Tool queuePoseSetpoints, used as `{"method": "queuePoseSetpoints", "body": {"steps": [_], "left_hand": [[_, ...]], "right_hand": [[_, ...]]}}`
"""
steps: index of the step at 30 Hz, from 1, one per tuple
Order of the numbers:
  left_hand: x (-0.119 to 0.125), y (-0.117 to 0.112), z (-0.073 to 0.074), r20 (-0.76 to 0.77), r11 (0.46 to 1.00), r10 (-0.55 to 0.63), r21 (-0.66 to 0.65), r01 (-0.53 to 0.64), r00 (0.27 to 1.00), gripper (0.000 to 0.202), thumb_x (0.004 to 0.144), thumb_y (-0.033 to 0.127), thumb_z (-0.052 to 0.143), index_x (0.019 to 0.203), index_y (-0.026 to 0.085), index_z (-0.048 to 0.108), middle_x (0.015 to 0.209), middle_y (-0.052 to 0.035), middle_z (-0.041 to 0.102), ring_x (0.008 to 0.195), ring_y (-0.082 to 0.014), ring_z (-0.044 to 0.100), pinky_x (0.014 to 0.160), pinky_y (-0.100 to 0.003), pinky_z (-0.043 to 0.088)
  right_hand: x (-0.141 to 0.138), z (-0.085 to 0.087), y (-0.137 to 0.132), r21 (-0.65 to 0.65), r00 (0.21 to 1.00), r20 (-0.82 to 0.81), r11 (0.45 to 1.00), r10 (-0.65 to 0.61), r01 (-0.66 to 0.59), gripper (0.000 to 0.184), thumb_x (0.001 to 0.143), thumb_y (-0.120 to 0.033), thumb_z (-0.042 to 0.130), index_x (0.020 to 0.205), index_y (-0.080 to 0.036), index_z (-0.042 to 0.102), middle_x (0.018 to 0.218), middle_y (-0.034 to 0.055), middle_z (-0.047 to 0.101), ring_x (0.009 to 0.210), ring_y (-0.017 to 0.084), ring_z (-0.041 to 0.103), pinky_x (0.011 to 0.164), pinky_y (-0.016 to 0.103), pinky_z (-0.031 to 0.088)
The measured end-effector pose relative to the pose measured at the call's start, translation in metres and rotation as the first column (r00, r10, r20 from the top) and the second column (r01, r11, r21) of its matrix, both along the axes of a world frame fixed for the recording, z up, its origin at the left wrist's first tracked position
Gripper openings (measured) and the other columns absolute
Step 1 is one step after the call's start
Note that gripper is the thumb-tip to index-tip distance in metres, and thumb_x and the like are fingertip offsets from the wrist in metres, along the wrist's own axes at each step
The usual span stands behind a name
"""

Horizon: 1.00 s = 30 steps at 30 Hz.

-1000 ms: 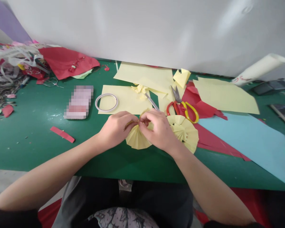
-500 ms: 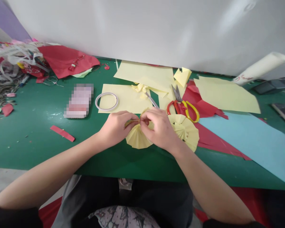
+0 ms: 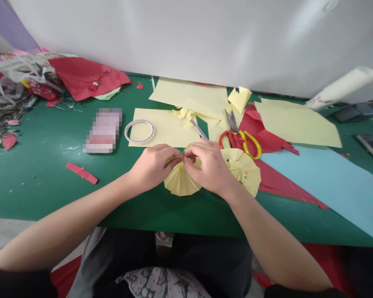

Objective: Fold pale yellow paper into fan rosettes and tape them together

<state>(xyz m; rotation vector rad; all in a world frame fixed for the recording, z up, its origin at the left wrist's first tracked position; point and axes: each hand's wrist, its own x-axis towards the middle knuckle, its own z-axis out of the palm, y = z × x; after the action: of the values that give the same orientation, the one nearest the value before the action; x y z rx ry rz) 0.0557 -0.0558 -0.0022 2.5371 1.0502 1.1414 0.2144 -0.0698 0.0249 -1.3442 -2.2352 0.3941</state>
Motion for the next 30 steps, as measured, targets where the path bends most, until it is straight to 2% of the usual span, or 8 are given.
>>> {"method": "queuePoseSetpoints", "body": {"steps": [8,13,22,30], "left_hand": [[-0.0006,-0.0005,-0.0015,-0.023,0.996,-0.028,0.089,0.03,0.999,0.011,0.079,0.014,0.051,0.074,0.012,0.061,0.068,-0.0054,0.066,0.063,-0.0138,0.062,0.054,-0.022,0.048],[0.0,-0.0009,-0.0003,-0.021,0.999,-0.033,0.043,0.034,0.999,0.011,0.079,0.015,0.051,0.074,0.013,0.061,0.069,-0.0043,0.066,0.063,-0.0128,0.062,0.055,-0.021,0.048],[-0.0008,-0.0029,0.0051,0.011,0.996,-0.005,-0.093,0.006,1.0,0.004,0.076,0.015,0.055,0.075,0.013,0.059,0.068,-0.0014,0.066,0.058,-0.0093,0.06,0.052,-0.018,0.044],[-0.0001,-0.0029,0.0036,0.007,0.998,-0.001,-0.06,0.002,1.0,0.004,0.076,0.016,0.054,0.076,0.014,0.057,0.069,-0.0018,0.066,0.058,-0.0091,0.059,0.05,-0.018,0.044]], "right_hand": [[0.001,-0.0019,-0.0011,0.079,0.997,0.071,0.996,0.037,-0.042,0.014,0.075,-0.014,0.043,0.062,-0.018,0.046,0.06,-0.0011,0.049,0.067,0.013,0.046,0.071,0.033,0.031],[0.0024,-0.0024,-0.0004,0.123,0.996,0.078,0.991,0.033,-0.043,0.015,0.074,-0.014,0.044,0.06,-0.018,0.048,0.057,-0.0013,0.049,0.066,0.013,0.046,0.07,0.033,0.03],[0.003,-0.0008,0.0019,0.062,0.999,-0.01,0.997,0.051,-0.05,0.014,0.073,-0.012,0.047,0.061,-0.017,0.051,0.059,-0.001,0.053,0.065,0.012,0.049,0.071,0.033,0.034],[0.0025,-0.0004,0.0032,0.035,0.998,-0.052,0.999,0.039,-0.038,0.014,0.075,-0.015,0.048,0.061,-0.017,0.052,0.058,-0.0008,0.054,0.064,0.013,0.05,0.07,0.034,0.036]]}}
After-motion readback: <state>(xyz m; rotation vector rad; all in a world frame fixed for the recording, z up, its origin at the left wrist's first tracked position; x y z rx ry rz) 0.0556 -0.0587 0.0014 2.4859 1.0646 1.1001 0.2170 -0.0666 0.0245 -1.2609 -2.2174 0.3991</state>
